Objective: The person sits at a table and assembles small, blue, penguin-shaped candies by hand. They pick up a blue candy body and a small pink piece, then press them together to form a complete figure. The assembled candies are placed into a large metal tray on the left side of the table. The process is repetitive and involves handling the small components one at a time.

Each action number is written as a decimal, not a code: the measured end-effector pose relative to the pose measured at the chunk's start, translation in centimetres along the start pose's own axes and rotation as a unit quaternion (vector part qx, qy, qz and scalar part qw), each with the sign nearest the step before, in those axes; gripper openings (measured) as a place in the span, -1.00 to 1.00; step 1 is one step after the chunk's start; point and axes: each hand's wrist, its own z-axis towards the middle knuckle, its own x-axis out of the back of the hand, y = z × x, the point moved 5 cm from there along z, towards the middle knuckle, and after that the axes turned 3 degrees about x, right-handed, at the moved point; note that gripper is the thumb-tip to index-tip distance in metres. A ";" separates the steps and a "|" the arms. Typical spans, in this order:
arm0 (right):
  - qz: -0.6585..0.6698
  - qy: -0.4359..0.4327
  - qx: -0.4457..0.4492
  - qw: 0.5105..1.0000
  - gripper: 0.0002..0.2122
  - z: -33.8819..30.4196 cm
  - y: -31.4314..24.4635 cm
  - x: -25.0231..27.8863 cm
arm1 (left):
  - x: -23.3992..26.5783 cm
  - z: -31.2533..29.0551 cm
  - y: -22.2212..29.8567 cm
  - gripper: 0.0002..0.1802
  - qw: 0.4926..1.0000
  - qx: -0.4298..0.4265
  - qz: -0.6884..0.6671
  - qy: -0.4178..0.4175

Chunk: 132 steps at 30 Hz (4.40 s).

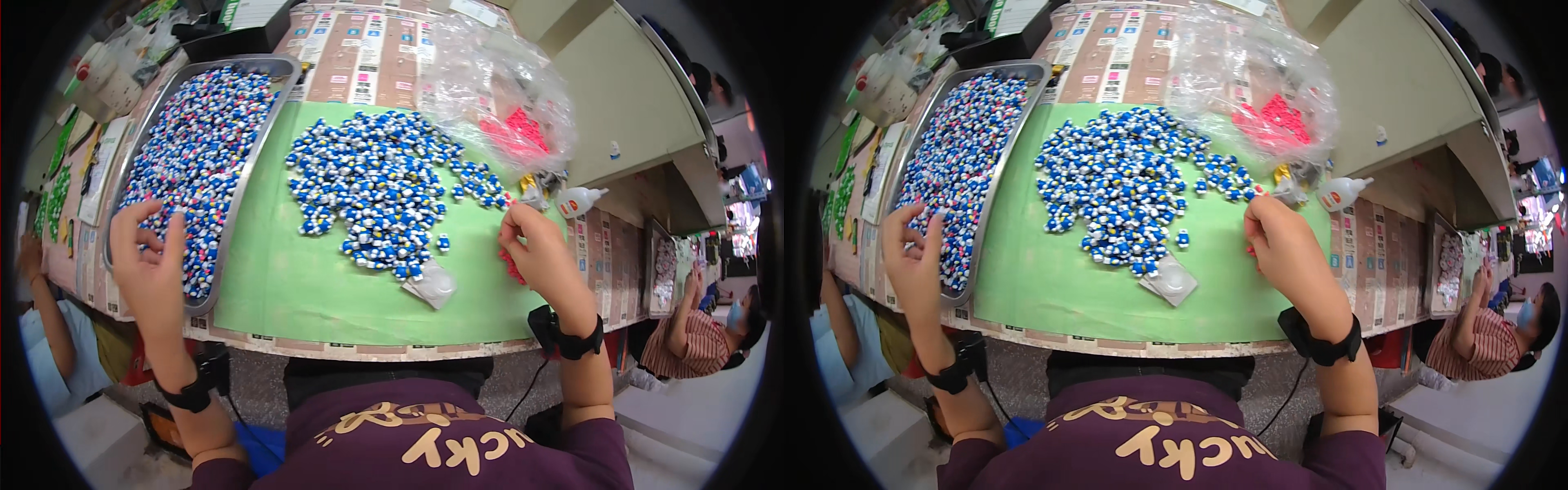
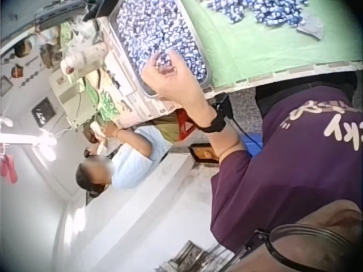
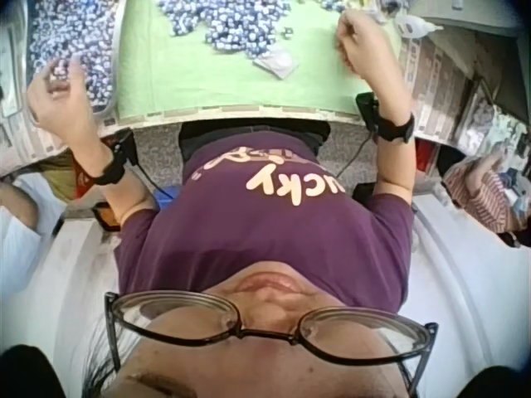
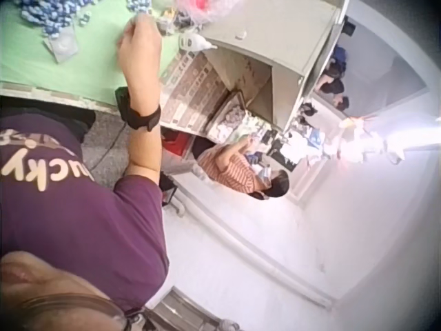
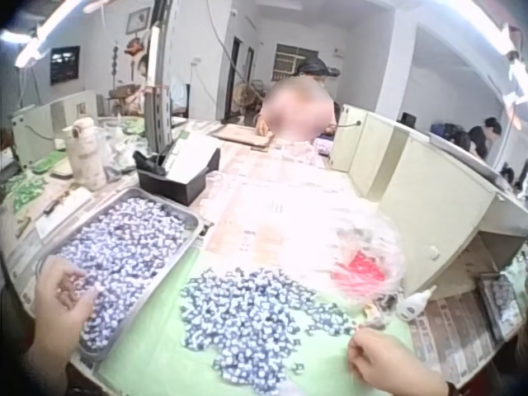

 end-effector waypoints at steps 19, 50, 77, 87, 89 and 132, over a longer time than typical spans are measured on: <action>0.141 -0.046 -0.032 0.988 -0.88 -0.4 -1.7 0.0 | -11.2 -6.7 7.0 -0.87 0.921 -0.106 -0.054 -0.371; 0.149 -0.032 0.207 0.966 -0.79 -1.4 -10.2 0.2 | -10.8 -9.1 11.6 -0.88 0.761 0.149 -0.462 -0.430; 0.277 0.019 0.160 0.947 -0.68 -1.9 -12.2 -0.2 | -10.0 -9.5 11.2 -0.75 0.713 0.182 -0.574 -0.359; 0.203 0.076 0.186 0.958 -0.67 -2.9 -12.0 -0.4 | -8.8 -9.5 13.0 -0.76 0.839 0.014 -0.461 -0.288; 0.212 0.070 0.167 0.960 -0.66 -2.9 -11.5 -0.5 | -8.2 -9.3 13.5 -0.73 0.859 -0.061 -0.430 -0.271; -0.113 -0.054 0.110 0.986 -0.84 -1.9 -2.6 -0.4 | -8.1 -7.0 8.4 -0.81 0.917 -0.031 -0.217 -0.334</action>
